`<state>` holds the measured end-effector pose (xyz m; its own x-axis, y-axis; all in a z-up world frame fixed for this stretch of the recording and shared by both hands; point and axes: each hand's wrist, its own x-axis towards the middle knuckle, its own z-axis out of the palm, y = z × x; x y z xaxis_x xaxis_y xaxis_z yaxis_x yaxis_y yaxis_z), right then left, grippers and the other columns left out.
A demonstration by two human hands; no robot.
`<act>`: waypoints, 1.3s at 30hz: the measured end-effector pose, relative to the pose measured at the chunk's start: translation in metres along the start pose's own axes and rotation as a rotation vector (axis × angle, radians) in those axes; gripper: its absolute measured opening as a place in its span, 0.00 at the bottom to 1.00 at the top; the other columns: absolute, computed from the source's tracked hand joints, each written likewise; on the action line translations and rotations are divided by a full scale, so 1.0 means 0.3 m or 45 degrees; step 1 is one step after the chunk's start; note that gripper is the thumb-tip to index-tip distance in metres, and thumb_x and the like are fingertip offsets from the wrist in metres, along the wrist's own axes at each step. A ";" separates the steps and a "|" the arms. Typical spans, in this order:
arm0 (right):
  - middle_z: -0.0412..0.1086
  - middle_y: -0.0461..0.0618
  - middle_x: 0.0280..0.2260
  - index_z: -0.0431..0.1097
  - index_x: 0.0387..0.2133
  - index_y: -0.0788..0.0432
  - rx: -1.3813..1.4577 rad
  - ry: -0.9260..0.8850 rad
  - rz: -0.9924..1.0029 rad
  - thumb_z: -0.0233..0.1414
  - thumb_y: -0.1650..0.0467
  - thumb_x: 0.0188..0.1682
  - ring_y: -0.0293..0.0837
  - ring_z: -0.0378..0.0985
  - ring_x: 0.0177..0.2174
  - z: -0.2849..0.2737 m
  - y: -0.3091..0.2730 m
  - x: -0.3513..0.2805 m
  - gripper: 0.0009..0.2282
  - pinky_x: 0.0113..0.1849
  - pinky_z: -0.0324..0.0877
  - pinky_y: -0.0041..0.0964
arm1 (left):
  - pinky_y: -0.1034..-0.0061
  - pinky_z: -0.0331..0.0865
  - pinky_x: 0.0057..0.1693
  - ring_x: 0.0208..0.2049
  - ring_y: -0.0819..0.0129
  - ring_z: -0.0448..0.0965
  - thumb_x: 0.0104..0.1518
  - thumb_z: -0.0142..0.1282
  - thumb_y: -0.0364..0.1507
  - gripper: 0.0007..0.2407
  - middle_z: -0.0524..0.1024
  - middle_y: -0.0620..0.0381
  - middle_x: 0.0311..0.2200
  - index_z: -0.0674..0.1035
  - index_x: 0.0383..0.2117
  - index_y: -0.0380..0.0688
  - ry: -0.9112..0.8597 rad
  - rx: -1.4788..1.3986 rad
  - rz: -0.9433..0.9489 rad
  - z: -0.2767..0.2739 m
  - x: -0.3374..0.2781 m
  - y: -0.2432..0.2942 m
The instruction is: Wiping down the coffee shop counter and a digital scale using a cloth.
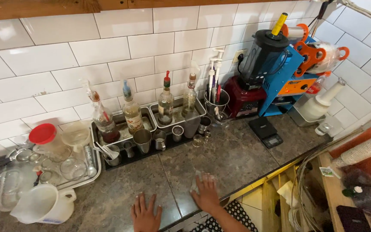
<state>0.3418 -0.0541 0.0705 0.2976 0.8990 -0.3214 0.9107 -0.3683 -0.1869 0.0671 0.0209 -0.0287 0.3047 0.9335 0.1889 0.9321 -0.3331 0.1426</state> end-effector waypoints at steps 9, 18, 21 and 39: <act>0.31 0.50 0.74 0.42 0.73 0.46 0.078 0.119 -0.161 0.40 0.48 0.58 0.55 0.27 0.72 0.026 0.082 0.020 0.33 0.67 0.31 0.55 | 0.49 0.47 0.73 0.74 0.52 0.49 0.57 0.44 0.55 0.25 0.54 0.56 0.72 0.67 0.63 0.76 -0.186 -0.050 -0.055 -0.068 0.024 0.009; 0.26 0.50 0.75 0.37 0.74 0.43 0.038 0.317 0.221 0.34 0.42 0.54 0.58 0.28 0.72 0.089 0.459 0.167 0.38 0.67 0.32 0.60 | 0.47 0.49 0.74 0.74 0.51 0.50 0.57 0.44 0.56 0.24 0.52 0.59 0.72 0.69 0.61 0.80 -0.161 0.013 -0.050 -0.038 0.013 0.005; 0.28 0.56 0.75 0.32 0.74 0.51 0.019 0.193 0.383 0.30 0.46 0.57 0.60 0.29 0.72 0.005 0.361 0.163 0.37 0.67 0.28 0.61 | 0.50 0.47 0.74 0.75 0.53 0.46 0.58 0.43 0.55 0.24 0.49 0.60 0.73 0.65 0.63 0.80 -0.311 -0.023 -0.104 -0.101 0.027 0.020; 0.32 0.53 0.75 0.36 0.74 0.42 -0.047 0.439 0.225 0.33 0.44 0.54 0.59 0.34 0.71 0.057 0.672 0.153 0.37 0.66 0.37 0.60 | 0.51 0.43 0.76 0.75 0.56 0.43 0.59 0.41 0.56 0.25 0.45 0.62 0.74 0.63 0.64 0.81 -0.478 0.019 -0.155 -0.165 0.046 0.047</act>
<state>0.5341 -0.0910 0.0021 0.5235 0.8519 -0.0135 0.8449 -0.5211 -0.1209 0.0747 0.0226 0.0240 0.2398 0.9506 -0.1973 0.9677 -0.2176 0.1276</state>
